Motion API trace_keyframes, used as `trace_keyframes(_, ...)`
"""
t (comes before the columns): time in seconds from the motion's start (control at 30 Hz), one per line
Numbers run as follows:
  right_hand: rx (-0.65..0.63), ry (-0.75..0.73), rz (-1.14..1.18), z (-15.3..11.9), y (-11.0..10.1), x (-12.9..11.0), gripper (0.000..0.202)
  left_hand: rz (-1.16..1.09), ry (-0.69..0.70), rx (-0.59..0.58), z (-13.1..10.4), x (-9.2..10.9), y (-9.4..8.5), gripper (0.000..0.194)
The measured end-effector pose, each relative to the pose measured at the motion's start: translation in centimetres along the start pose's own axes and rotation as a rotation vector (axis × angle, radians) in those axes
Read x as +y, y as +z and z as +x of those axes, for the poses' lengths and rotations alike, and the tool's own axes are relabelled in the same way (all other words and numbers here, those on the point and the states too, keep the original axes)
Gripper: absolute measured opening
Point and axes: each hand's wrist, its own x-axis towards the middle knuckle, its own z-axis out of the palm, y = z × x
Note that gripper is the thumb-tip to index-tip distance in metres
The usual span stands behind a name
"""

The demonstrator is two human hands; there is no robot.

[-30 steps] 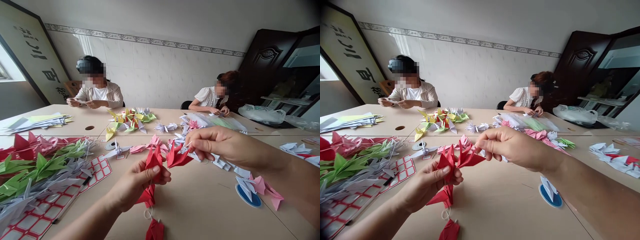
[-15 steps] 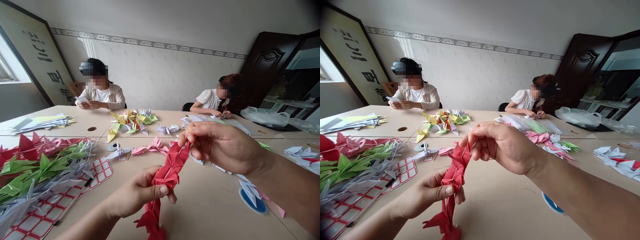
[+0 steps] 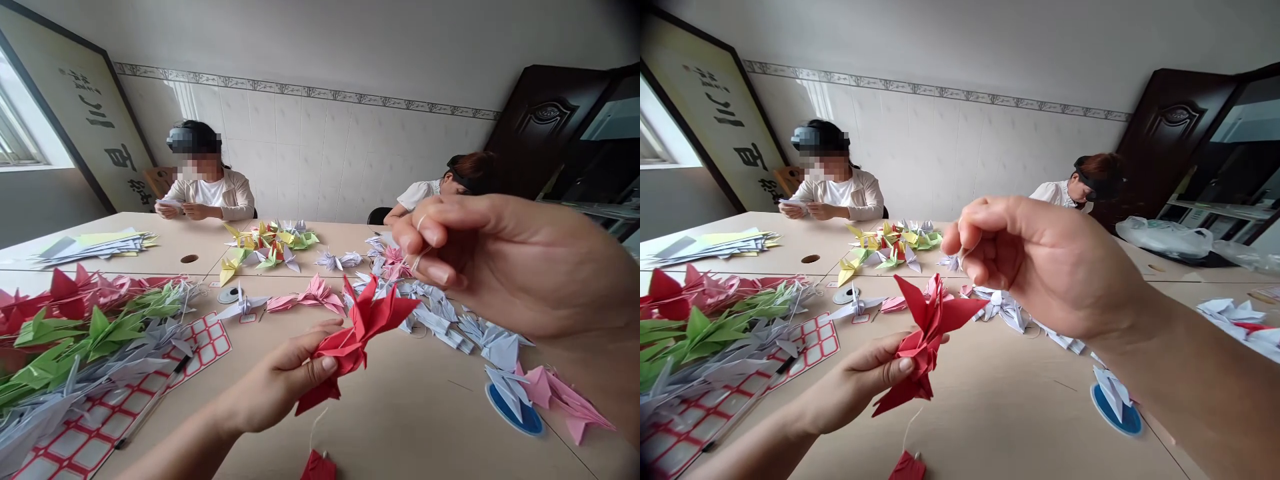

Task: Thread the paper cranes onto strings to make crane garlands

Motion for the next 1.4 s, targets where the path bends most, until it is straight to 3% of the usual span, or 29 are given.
trace_keyframes(0.13,0.091,-0.059,-0.031,0.3,0.6,-0.8,0.032,-0.072,-0.015,0.067,0.2,-0.7,-0.2,0.036)
trace_keyframes(0.27,0.184,-0.108,-0.079,0.8,1.1,-1.7,0.037,-0.228,0.135,0.093,1.0,-1.7,-0.5,0.053)
trace_keyframes(0.47,0.295,-0.236,-0.164,1.3,0.9,-3.7,0.034,-0.184,0.083,-0.06,1.6,-3.2,-1.2,0.067)
trace_keyframes(0.67,0.355,-0.29,-0.272,1.9,0.1,-5.5,0.027,-0.031,0.02,-0.361,1.4,-3.8,-0.9,0.082)
trace_keyframes(0.77,0.359,-0.286,-0.32,2.2,-0.6,-6.4,0.033,0.039,0.024,-0.385,1.5,-4.0,-0.5,0.079)
trace_keyframes(0.87,0.294,-0.321,-0.351,2.5,-1.2,-7.2,0.047,0.126,0.01,-0.279,1.6,-4.4,0.0,0.073)
trace_keyframes(0.97,0.243,-0.353,-0.376,2.6,-1.3,-7.6,0.05,0.231,0.023,-0.046,1.6,-4.4,0.7,0.075)
trace_keyframes(1.07,0.266,-0.339,-0.365,2.6,-0.6,-7.6,0.049,0.308,0.059,0.16,1.4,-3.5,1.3,0.064)
trace_keyframes(1.2,0.276,-0.356,-0.368,2.4,0.9,-7.1,0.032,0.24,0.16,0.204,1.1,-1.7,1.9,0.044)
trace_keyframes(1.3,0.26,-0.377,-0.376,2.3,1.7,-6.6,0.021,0.154,0.145,0.208,0.8,-0.8,2.0,0.027)
trace_keyframes(1.4,0.269,-0.384,-0.352,2.4,2.1,-6.5,0.023,0.14,0.117,0.234,0.6,-0.5,2.1,0.016)
